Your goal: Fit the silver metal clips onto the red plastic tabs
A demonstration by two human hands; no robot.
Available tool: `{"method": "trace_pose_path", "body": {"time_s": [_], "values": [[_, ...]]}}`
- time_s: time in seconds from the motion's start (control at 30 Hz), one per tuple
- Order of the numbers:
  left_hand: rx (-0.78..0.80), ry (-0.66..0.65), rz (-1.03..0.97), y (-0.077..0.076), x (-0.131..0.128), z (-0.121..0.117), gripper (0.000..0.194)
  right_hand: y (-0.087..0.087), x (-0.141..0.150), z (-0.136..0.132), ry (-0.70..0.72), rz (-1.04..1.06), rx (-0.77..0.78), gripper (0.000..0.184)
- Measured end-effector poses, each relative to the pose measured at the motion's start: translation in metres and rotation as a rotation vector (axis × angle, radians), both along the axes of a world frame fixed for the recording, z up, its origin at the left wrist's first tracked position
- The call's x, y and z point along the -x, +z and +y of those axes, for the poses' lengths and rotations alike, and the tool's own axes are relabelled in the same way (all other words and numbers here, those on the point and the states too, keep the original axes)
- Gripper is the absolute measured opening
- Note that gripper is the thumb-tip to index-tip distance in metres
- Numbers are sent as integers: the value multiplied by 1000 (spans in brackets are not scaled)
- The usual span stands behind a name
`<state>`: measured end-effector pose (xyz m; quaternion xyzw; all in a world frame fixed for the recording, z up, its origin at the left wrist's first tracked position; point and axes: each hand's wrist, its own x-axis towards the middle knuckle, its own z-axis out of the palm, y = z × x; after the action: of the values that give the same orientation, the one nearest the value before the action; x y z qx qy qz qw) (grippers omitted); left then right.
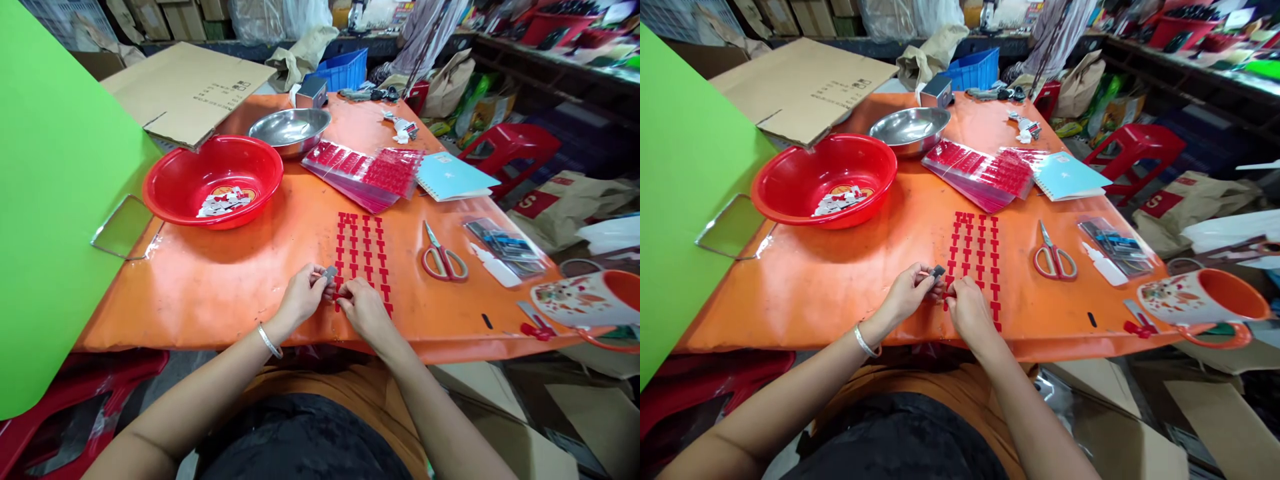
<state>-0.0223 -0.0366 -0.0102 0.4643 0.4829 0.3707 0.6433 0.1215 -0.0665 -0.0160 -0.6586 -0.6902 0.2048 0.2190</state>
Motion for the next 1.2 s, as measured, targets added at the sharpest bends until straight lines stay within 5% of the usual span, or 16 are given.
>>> {"method": "trace_pose_path", "body": {"time_s": [0.47, 0.73, 0.93, 1.2], "values": [[23, -17, 104, 0, -11, 17, 5, -8, 7, -16, -20, 59, -231, 13], [41, -1, 101, 3, -12, 17, 7, 20, -3, -36, 12, 389, -115, 9], [39, 15, 11, 3, -9, 15, 2, 35, 4, -42, -178, 676, -84, 8], [201, 22, -268, 29, 0, -19, 23, 32, 20, -19, -373, 886, -139, 20]]}}
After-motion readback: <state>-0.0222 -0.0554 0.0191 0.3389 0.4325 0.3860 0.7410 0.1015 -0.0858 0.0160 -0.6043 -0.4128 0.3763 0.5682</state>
